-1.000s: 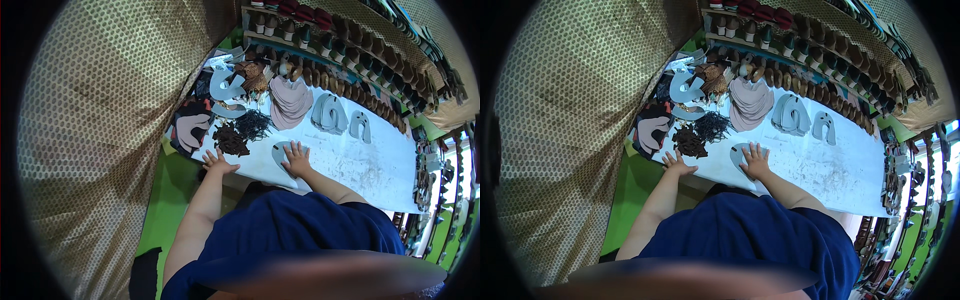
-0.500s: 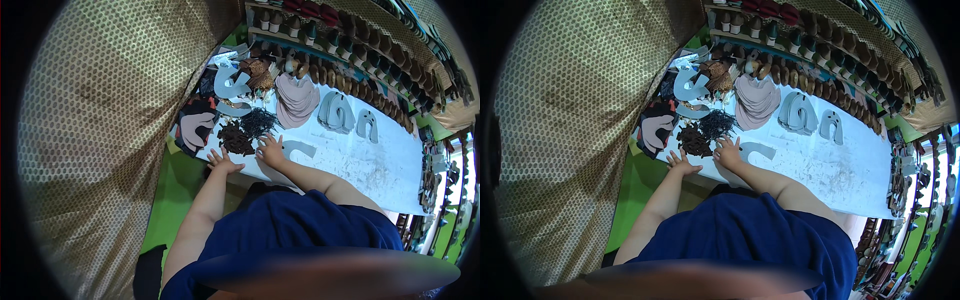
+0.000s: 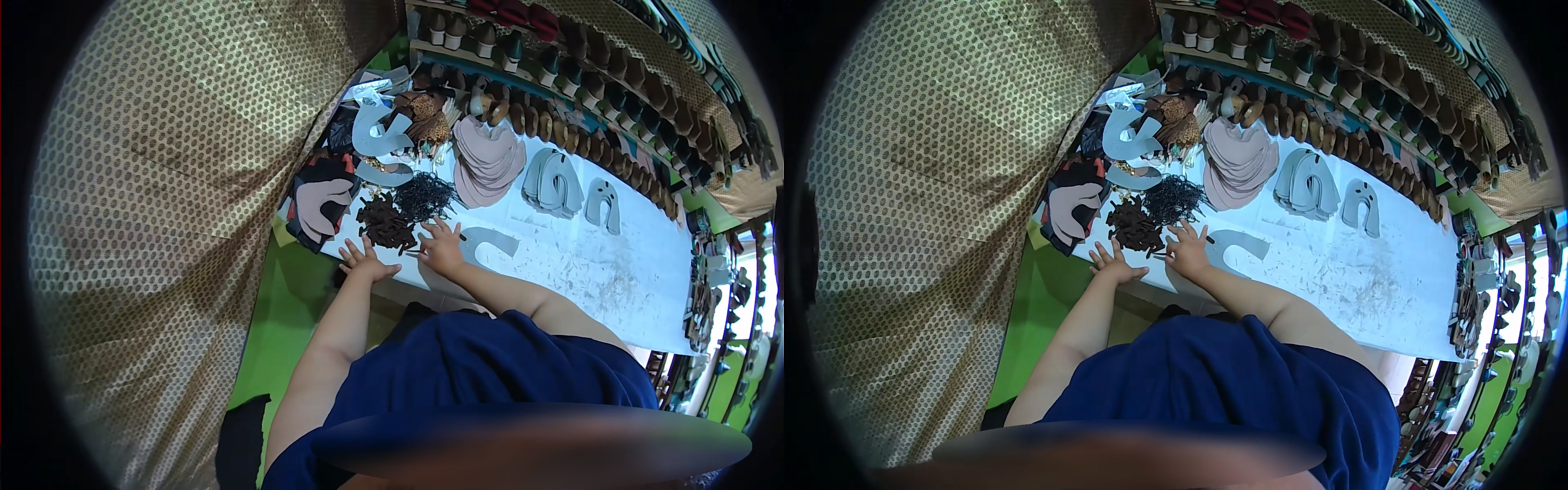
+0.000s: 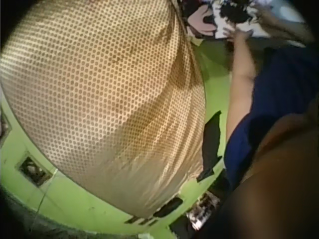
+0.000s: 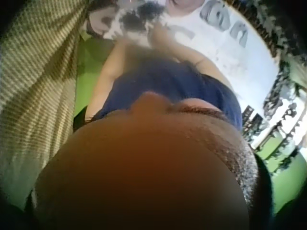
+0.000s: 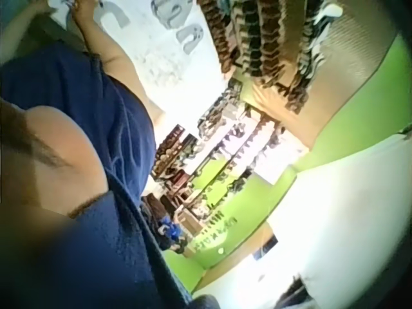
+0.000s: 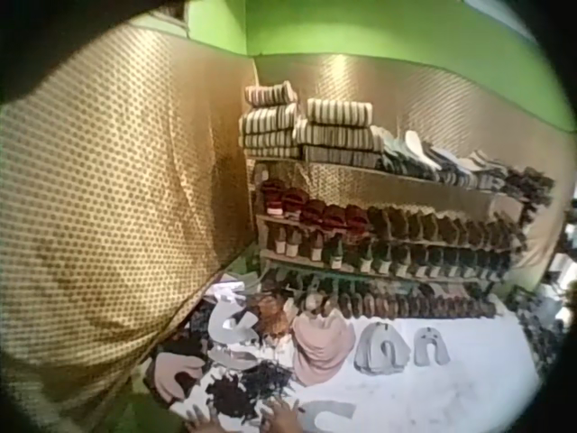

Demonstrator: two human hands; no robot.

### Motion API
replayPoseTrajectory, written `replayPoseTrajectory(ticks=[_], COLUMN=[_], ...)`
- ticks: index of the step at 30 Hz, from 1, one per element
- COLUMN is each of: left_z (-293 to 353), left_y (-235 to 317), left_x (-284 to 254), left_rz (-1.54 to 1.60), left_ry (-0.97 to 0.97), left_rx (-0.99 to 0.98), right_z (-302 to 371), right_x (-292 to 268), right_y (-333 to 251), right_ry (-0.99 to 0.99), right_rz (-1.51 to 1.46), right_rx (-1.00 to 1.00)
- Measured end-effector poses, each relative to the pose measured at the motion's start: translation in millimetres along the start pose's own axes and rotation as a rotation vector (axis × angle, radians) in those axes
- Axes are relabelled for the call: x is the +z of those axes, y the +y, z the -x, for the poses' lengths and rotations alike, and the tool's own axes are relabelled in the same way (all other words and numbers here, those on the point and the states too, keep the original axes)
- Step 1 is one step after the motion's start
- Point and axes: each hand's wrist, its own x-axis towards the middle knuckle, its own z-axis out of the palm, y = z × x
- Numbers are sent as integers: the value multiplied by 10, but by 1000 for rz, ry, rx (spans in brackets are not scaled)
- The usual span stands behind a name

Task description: Apply adhesive or edge finish to shoe upper components on a workbench.

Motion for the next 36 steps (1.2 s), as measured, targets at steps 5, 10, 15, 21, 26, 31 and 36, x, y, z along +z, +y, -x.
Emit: replayPoseTrajectory(ticks=[5,10,15,21,26,31,36], left_z=[26,16,-4,2,-10,10,16], left_y=[-3,-6,15,45,-19,-63,-144], left_x=[-15,-14,-16,12,180,234,407], left_rz=[23,28,23,4,-33,-17,112], left_ry=[7,2,-1,22,150,226,359], left_rx=[5,-8,-23,-22,15,40,91], right_z=[141,221,156,180,118,15,-65], right_x=[-322,-407,-211,-50,-239,-759,-1050], right_y=[305,314,213,245,578,1160,1131], right_ry=[-45,-64,-48,-100,-87,-205,-404], right_rz=[235,167,94,84,-1,161,166], right_rx=[-378,-261,-44,30,124,261,200])
